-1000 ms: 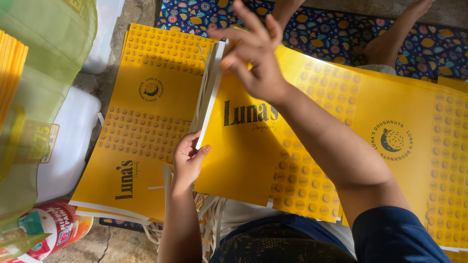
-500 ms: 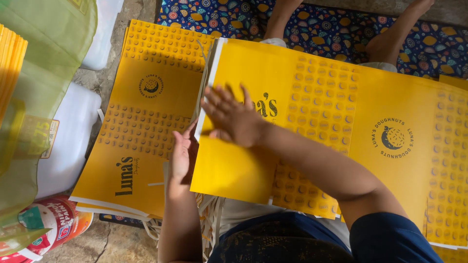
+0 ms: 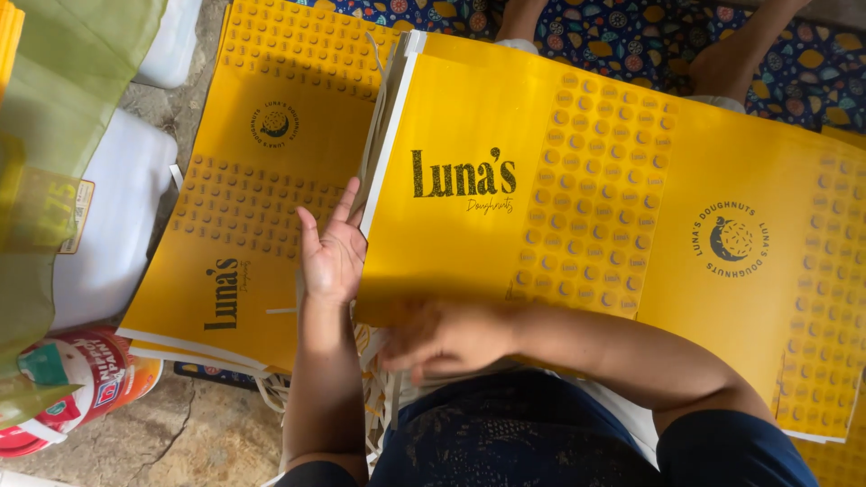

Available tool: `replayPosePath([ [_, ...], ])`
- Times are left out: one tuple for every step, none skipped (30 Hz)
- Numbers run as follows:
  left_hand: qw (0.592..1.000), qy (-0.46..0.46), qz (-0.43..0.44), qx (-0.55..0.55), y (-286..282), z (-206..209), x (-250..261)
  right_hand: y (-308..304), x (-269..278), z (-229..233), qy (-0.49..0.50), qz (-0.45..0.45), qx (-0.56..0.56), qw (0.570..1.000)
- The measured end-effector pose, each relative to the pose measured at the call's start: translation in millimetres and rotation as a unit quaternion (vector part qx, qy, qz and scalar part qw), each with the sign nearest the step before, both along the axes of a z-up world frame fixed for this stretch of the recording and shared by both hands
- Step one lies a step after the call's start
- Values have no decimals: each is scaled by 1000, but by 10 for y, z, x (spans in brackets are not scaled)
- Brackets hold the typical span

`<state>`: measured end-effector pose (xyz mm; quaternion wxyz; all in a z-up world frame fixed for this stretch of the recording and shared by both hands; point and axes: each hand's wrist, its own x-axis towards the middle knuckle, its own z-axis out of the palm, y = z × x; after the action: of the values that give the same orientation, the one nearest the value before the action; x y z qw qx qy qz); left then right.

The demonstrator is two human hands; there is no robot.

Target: Peeling adhesive strips from printed cardboard sheets for doughnut boxes.

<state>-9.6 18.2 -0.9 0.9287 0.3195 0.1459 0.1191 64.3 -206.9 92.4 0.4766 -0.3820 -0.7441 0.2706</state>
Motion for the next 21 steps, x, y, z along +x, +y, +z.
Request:
replayPosePath([
  [1000, -2, 0, -1, -73, 157, 8, 9, 150, 158, -2, 0, -1, 1000],
  [1000, 0, 3, -6, -149, 317, 15, 14, 299, 321, -90, -118, -10, 989],
  [1000, 4, 6, -13, -232, 475, 2, 14, 431, 480, -173, -234, -20, 956],
  [1000, 4, 5, -14, -230, 465, 13, -44, 396, 276, -174, -234, -22, 956],
  [1000, 5, 5, -7, -213, 462, 28, -91, 361, 71, -279, -266, -81, 919],
  [1000, 5, 4, 0, -197, 460, 49, -138, 330, -131, -380, -293, -139, 866],
  [1000, 3, 2, 1, -196, 485, 65, -127, 297, 225, -381, -296, -138, 865],
  [1000, 5, 7, 7, -195, 509, 82, -117, 262, 579, -270, -187, -72, 942],
  [1000, 10, 15, 12, -210, 524, 67, -118, 208, 929, -149, -69, -6, 986],
  [1000, 10, 14, 12, -195, 503, 97, -174, 139, 635, -148, -69, -6, 987],
  [999, 11, 10, 50, -180, 479, 94, -225, 51, 337, -85, -48, -20, 995],
  [996, 11, 6, 88, -161, 453, 87, -275, -42, 39, -22, -27, -33, 999],
  [996, 13, 9, 89, -194, 498, 95, -250, 73, 292, -21, -24, -32, 999],
  [984, 39, 1, 173, -226, 545, 105, -225, 189, 547, -7, -99, -37, 994],
  [965, 64, -8, 256, -256, 594, 125, -200, 309, 802, 6, -174, -41, 984],
  [964, 66, -7, 257, -214, 433, 116, -305, 361, 629, 8, -173, -40, 984],
  [966, 73, -2, 247, -173, 269, 110, -409, 417, 456, 2, -259, -48, 965],
  [968, 80, 3, 237, -130, 104, 106, -512, 473, 283, -3, -342, -55, 938],
  [968, 81, 3, 237, -122, 98, 97, -638, 591, 248, -3, -342, -55, 938],
  [969, 68, 13, 237, -115, 90, 90, -763, 709, 210, -14, -386, -54, 921],
  [970, 56, 22, 236, -114, 80, 68, -893, 817, 169, -24, -429, -54, 901],
])
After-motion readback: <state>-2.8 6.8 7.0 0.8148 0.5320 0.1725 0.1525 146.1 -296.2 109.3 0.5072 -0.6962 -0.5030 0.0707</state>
